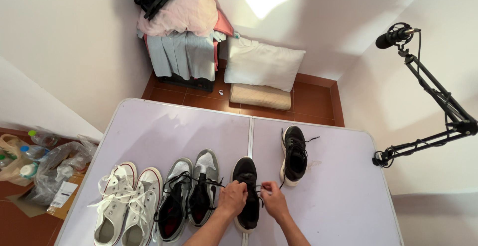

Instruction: The person unlaces a pair of silver sneakers on a white table, then relaces them. The person then moves to a pair of black sneakers and begins unlacing them. The scene shows three pairs of shoes on the table, with the person handling the silver and black pairs.

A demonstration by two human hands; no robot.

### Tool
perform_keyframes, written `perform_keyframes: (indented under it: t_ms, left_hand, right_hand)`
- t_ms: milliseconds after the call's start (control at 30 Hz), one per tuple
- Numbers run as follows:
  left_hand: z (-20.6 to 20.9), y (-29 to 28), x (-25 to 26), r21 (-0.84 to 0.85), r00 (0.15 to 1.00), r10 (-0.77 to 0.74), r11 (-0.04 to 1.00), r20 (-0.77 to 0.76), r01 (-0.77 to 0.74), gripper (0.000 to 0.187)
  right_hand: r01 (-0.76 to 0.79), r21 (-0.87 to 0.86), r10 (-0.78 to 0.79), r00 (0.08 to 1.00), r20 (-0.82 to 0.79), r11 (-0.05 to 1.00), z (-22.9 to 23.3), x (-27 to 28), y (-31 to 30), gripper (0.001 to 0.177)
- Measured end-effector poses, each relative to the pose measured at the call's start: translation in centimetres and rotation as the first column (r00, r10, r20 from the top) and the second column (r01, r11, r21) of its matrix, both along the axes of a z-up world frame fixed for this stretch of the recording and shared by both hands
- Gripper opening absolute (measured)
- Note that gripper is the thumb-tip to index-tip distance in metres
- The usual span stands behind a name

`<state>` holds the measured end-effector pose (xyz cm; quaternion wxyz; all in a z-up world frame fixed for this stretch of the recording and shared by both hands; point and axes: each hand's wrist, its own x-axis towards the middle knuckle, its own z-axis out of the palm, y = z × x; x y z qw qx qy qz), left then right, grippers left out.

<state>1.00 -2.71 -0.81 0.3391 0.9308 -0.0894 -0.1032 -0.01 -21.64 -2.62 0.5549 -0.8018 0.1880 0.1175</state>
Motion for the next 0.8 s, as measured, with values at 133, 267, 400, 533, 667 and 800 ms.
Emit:
perform_keyframes:
  t_ms: [133, 267, 400, 533, 667, 800]
  left_hand:
    - [-1.1, -0.4, 1.0, -0.115, 0.954, 0.180, 0.970, -0.239, -0.212, 0.013]
    - [-1.9, 0.3, 2.6, -0.369, 0.711, 0.378, 0.658, -0.593, -0.657, 0.018]
    - [-0.3, 1.3, 1.9, -0.061, 0.947, 0.303, 0.949, -0.109, -0.310, 0.022]
    - [1.8, 1.7, 1.1, 0.155, 0.930, -0.222, 0.971, 0.294, 0.182, 0.018]
    - [1.4, 2.2, 2.3, 0.028, 0.989, -0.144, 0.989, -0.042, 0.146, 0.013]
    - [-0.9, 2.6, 3.3, -0.362, 0.817, 0.156, 0.839, -0.555, -0.406, 0.020]
  right_hand:
    - [-0.242, -0.199, 0.279, 0.943, 0.183, 0.950, 1.8, -0.3, 0.9, 0.029]
    - [-0.219, -0.114, 0.210, 0.973, -0.092, 0.969, 2.8, -0.5, 1.1, 0.027]
    - [-0.124, -0.077, 0.118, 0.990, -0.073, 0.989, 2.9, -0.9, 1.3, 0.026]
    - [-0.114, -0.017, 0.114, 0.993, 0.043, 0.993, 3.3, -0.6, 1.8, 0.025]
    - [-0.029, 0.245, 0.047, 0.997, -0.069, 0.969, 4.6, -0.3, 2.0, 0.025]
    - [-0.150, 0.012, 0.150, 0.975, -0.166, 0.989, 5.8, -0.5, 2.2, 0.029]
